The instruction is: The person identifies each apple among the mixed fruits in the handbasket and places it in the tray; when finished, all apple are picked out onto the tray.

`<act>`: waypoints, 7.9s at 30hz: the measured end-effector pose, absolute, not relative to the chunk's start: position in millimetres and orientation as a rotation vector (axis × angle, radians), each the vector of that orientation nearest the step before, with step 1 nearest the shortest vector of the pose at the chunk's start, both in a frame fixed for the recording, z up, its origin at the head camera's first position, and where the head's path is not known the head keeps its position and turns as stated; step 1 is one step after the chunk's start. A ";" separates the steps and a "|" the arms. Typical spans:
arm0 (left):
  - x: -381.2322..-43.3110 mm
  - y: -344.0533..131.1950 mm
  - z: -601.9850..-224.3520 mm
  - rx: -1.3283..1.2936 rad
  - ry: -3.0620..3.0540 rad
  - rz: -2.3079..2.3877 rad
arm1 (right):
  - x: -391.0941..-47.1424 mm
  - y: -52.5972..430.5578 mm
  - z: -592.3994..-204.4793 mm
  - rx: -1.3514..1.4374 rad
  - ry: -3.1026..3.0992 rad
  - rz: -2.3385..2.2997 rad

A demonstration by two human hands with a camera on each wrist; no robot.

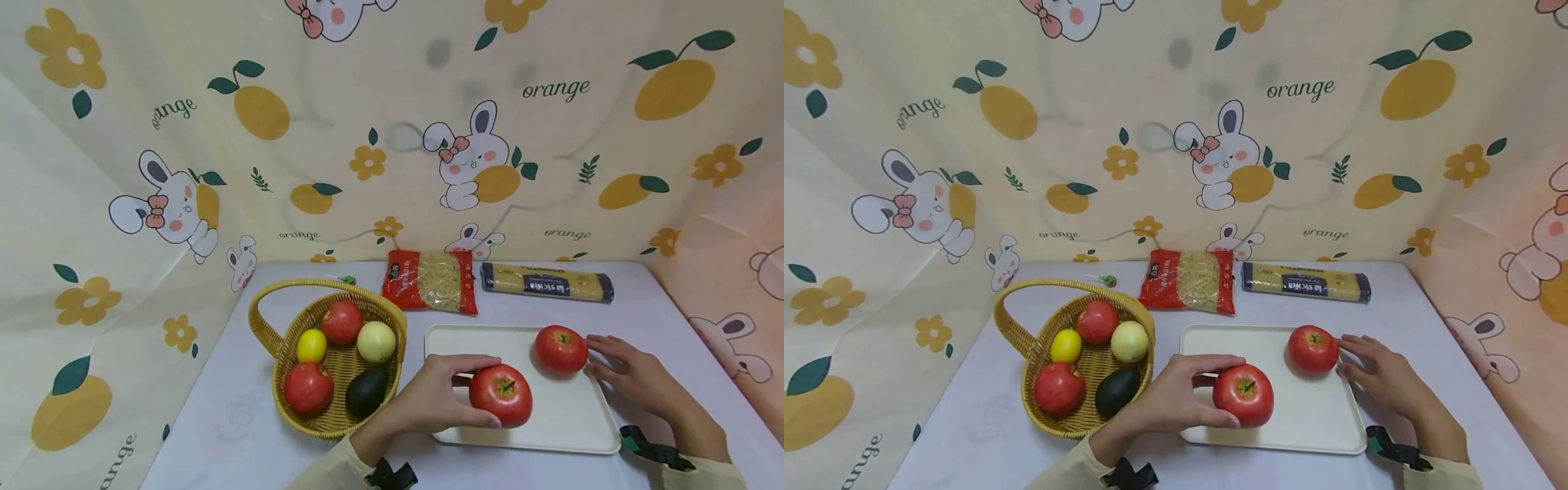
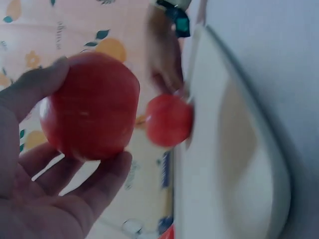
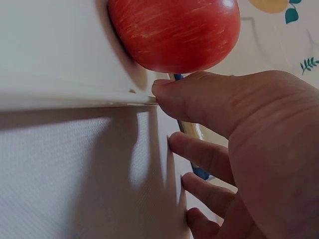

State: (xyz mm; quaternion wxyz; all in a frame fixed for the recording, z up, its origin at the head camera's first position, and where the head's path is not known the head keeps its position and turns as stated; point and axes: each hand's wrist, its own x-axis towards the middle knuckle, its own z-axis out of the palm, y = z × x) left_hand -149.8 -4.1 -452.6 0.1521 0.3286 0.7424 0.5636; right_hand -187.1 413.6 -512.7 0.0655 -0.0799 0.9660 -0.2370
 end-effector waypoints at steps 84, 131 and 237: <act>-122.4 -231.1 -395.6 0.240 2.799 0.774 | -182.7 414.1 -505.1 -0.177 2.838 -0.813; -127.0 -171.2 -424.0 0.789 2.623 1.469 | -188.8 413.2 -500.8 -0.144 2.798 -0.842; -182.5 -168.9 -398.4 0.830 2.796 1.021 | -191.8 411.7 -505.4 -0.173 2.835 -0.801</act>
